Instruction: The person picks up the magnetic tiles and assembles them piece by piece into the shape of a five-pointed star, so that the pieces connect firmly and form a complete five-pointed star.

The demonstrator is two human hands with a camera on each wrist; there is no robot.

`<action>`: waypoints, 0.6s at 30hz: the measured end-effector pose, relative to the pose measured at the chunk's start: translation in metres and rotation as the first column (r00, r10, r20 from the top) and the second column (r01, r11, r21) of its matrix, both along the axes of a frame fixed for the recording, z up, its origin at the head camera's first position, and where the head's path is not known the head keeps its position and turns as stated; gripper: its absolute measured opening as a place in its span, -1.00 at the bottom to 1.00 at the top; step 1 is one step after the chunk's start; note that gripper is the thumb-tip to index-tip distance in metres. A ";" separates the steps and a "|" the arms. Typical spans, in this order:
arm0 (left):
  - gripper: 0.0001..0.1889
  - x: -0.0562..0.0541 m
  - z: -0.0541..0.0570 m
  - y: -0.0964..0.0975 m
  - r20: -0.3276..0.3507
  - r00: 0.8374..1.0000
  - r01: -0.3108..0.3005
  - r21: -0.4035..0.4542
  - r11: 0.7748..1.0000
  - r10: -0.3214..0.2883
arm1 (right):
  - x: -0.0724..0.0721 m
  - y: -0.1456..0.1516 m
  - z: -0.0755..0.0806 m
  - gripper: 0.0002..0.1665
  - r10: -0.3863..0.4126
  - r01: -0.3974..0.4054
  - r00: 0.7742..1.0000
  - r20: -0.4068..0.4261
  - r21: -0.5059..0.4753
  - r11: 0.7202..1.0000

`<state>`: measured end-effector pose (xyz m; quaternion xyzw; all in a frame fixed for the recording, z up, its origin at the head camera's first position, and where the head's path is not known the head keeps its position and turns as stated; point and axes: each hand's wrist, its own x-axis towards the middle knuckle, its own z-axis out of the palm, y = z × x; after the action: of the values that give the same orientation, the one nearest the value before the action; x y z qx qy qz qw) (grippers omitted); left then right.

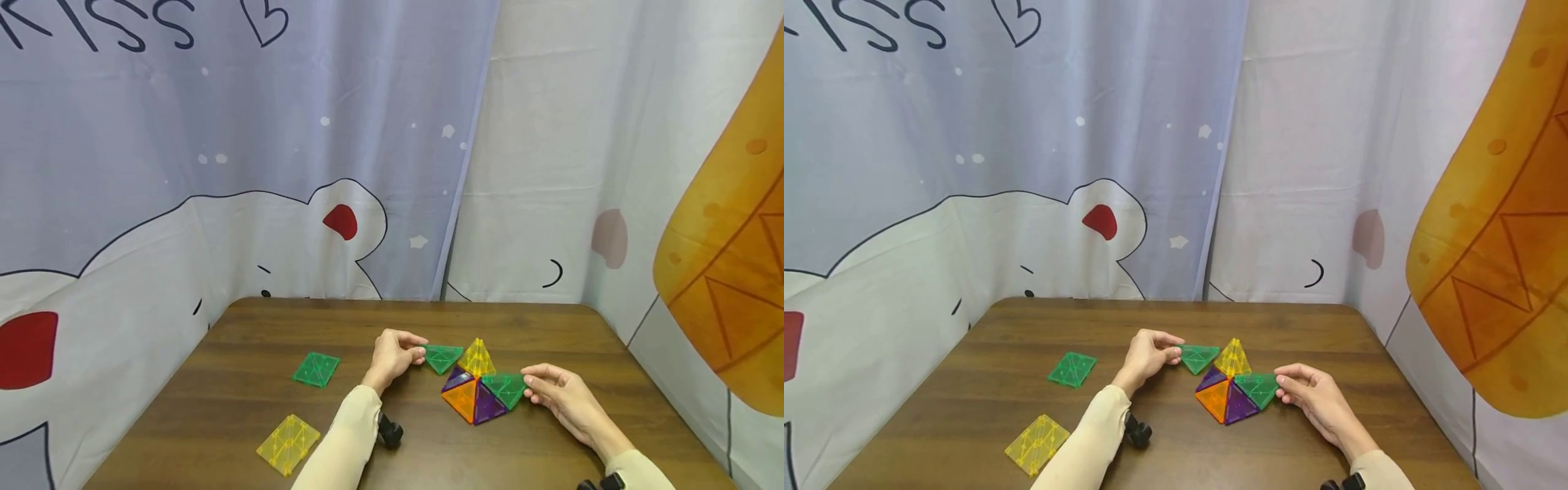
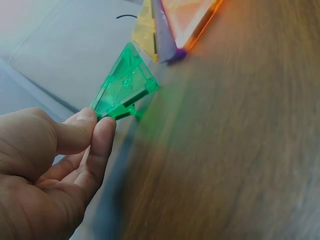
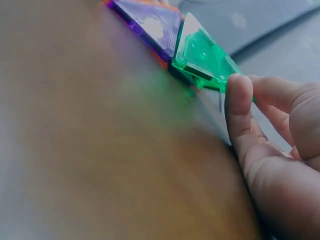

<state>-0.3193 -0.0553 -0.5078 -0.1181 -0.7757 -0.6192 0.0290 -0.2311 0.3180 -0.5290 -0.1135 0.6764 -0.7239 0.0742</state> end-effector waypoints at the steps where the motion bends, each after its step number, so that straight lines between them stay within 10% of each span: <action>1: -0.85 -0.001 0.001 -0.001 -0.001 1.000 -0.003 -0.001 1.000 0.003 | -0.005 0.003 0.000 -0.62 -0.026 0.026 1.000 -0.010 -0.001 1.000; 18: -0.84 -0.001 0.004 -0.002 -0.057 0.994 0.088 -0.079 0.993 -0.093 | -0.025 0.011 -0.004 -0.49 -0.024 0.026 0.996 -0.087 0.023 0.999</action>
<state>-0.3207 -0.0575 -0.5039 -0.1730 -0.7915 -0.5858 0.0200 -0.2557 0.3289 -0.5332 -0.1354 0.6892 -0.7109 0.0372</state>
